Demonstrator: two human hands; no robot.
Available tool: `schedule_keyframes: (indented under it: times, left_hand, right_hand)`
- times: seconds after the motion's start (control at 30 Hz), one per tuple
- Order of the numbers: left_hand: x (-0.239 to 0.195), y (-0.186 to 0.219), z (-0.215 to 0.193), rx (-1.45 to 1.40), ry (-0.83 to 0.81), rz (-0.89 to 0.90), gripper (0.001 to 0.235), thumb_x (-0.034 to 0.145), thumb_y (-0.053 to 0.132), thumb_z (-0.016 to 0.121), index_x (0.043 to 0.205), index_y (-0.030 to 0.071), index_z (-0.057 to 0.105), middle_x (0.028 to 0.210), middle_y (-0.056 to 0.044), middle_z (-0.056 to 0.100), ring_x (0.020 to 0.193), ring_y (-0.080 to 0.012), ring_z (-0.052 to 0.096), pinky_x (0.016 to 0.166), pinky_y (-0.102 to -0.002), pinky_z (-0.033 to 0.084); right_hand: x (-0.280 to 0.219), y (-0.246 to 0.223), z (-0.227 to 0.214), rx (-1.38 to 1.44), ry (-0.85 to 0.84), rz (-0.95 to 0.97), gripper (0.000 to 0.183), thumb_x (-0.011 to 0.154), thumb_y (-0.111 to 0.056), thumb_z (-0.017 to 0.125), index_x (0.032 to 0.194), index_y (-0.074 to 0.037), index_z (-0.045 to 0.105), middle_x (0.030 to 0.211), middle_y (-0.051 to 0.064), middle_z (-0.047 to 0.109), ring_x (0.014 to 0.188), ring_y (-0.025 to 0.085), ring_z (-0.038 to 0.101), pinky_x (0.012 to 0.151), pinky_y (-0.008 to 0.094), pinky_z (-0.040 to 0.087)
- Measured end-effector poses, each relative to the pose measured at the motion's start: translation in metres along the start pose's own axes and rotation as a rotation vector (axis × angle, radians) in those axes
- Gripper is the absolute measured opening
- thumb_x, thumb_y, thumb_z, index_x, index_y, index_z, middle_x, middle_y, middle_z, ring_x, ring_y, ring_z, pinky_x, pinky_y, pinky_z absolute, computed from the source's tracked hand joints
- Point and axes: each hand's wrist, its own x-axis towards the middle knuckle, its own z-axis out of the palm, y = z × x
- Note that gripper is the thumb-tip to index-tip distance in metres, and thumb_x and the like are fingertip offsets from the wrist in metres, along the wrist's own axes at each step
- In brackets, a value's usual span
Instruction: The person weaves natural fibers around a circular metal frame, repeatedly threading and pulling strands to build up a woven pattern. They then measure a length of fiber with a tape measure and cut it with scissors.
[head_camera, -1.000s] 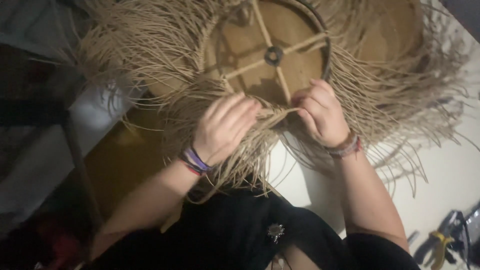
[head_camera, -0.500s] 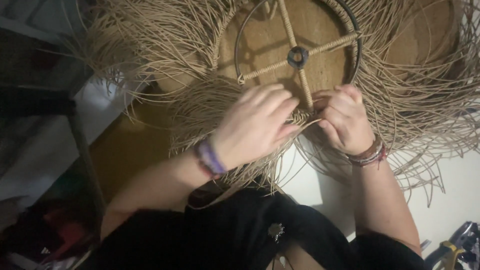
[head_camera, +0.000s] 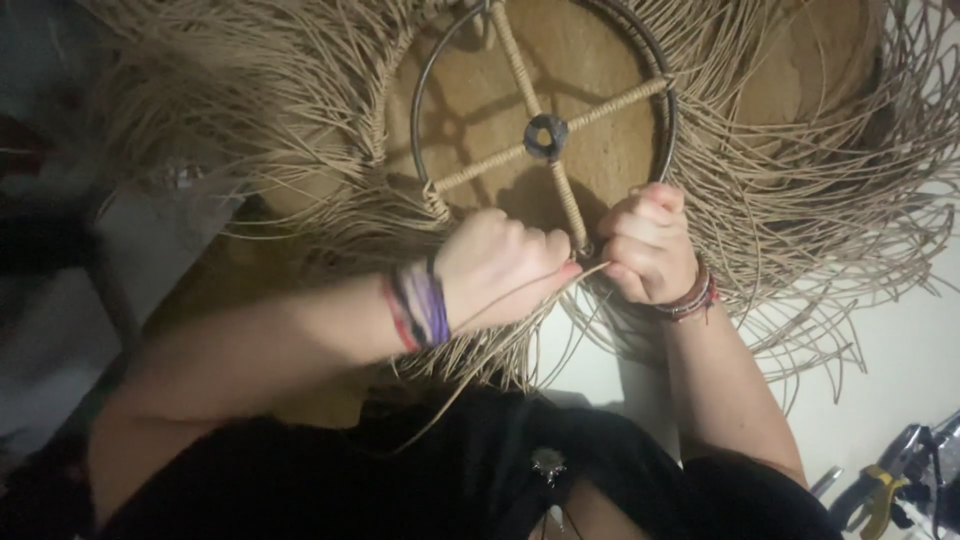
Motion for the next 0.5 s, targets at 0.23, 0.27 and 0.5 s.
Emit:
schedule_keyframes:
  times: [0.23, 0.27, 0.5]
  left_hand:
    - [-0.014, 0.008, 0.026, 0.188, 0.332, 0.020, 0.027, 0.099, 0.033, 0.050, 0.085, 0.011, 0.058, 0.068, -0.006, 0.045, 0.064, -0.0266, 0.055, 0.076, -0.040, 0.051]
    - [-0.014, 0.010, 0.025, 0.091, 0.301, -0.024, 0.029, 0.098, 0.036, 0.054, 0.099, 0.008, 0.060, 0.077, -0.009, 0.053, 0.076, -0.0282, 0.060, 0.084, -0.041, 0.050]
    - [-0.008, 0.019, 0.029, -0.238, 0.238, -0.324, 0.022, 0.094, 0.036, 0.068, 0.100, 0.017, 0.078, 0.087, -0.004, 0.078, 0.102, -0.0234, 0.073, 0.106, -0.043, 0.039]
  right_hand:
    - [0.005, -0.003, 0.001, 0.034, 0.026, 0.001, 0.047, 0.109, -0.042, 0.037, 0.074, -0.017, 0.054, 0.083, 0.006, 0.060, 0.077, 0.027, 0.057, 0.095, 0.048, 0.038]
    - [0.007, -0.005, 0.000, 0.047, 0.039, 0.017, 0.047, 0.109, -0.041, 0.037, 0.074, -0.017, 0.054, 0.081, 0.006, 0.060, 0.076, 0.028, 0.056, 0.098, 0.050, 0.036]
    - [0.015, -0.017, 0.001, 0.059, 0.078, 0.074, 0.047, 0.111, -0.037, 0.039, 0.076, -0.012, 0.056, 0.081, 0.011, 0.060, 0.077, 0.032, 0.056, 0.102, 0.055, 0.034]
